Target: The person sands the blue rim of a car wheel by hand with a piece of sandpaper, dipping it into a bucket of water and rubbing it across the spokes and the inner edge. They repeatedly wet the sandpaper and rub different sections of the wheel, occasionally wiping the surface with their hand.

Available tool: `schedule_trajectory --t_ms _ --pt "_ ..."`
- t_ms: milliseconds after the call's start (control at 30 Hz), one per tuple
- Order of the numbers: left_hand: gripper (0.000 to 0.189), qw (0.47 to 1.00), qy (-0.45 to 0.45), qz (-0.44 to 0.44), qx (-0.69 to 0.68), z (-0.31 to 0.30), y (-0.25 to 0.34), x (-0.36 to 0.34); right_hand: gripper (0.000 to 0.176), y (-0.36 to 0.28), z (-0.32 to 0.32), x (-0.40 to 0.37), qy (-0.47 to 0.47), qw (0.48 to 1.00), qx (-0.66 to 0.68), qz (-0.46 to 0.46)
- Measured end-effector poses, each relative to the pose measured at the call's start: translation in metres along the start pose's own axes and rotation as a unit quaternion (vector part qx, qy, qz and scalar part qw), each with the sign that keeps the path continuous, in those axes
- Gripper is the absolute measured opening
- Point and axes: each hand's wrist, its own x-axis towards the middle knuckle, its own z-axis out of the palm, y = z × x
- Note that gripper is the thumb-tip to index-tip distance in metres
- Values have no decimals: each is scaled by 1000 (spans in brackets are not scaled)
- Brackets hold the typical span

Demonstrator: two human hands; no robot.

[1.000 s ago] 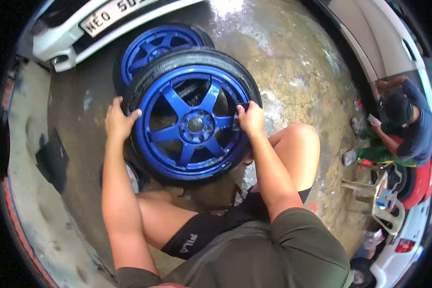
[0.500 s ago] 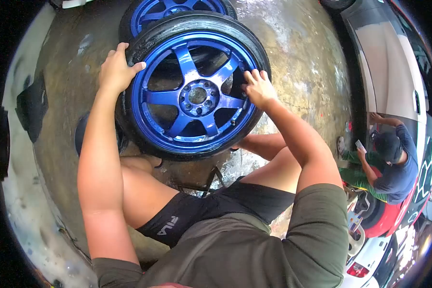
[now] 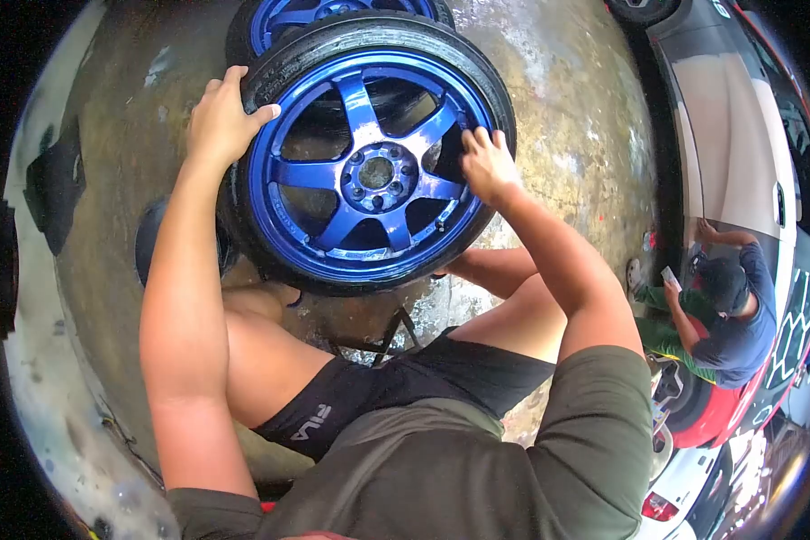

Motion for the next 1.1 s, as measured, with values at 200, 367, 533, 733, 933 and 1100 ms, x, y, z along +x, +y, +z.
schedule_trajectory --t_ms 200,367,533,733,933,1100 --pt "82 1000 1 3 0 -1 1 -2 20 -5 -12 3 -31 997 -2 71" --pt "80 1000 -12 -10 -3 -6 5 -2 19 -11 11 -7 -1 993 39 110" --pt "80 1000 -2 -5 -5 -2 0 4 20 33 -22 39 249 960 42 121" --pt "78 1000 -16 -13 1 -9 8 -3 30 11 -4 27 144 949 105 259" --pt "74 1000 -2 5 7 -2 5 0 28 16 2 0 204 886 276 313" --pt "48 946 181 264 -57 8 67 -22 37 59 -67 -43 238 732 497 400"
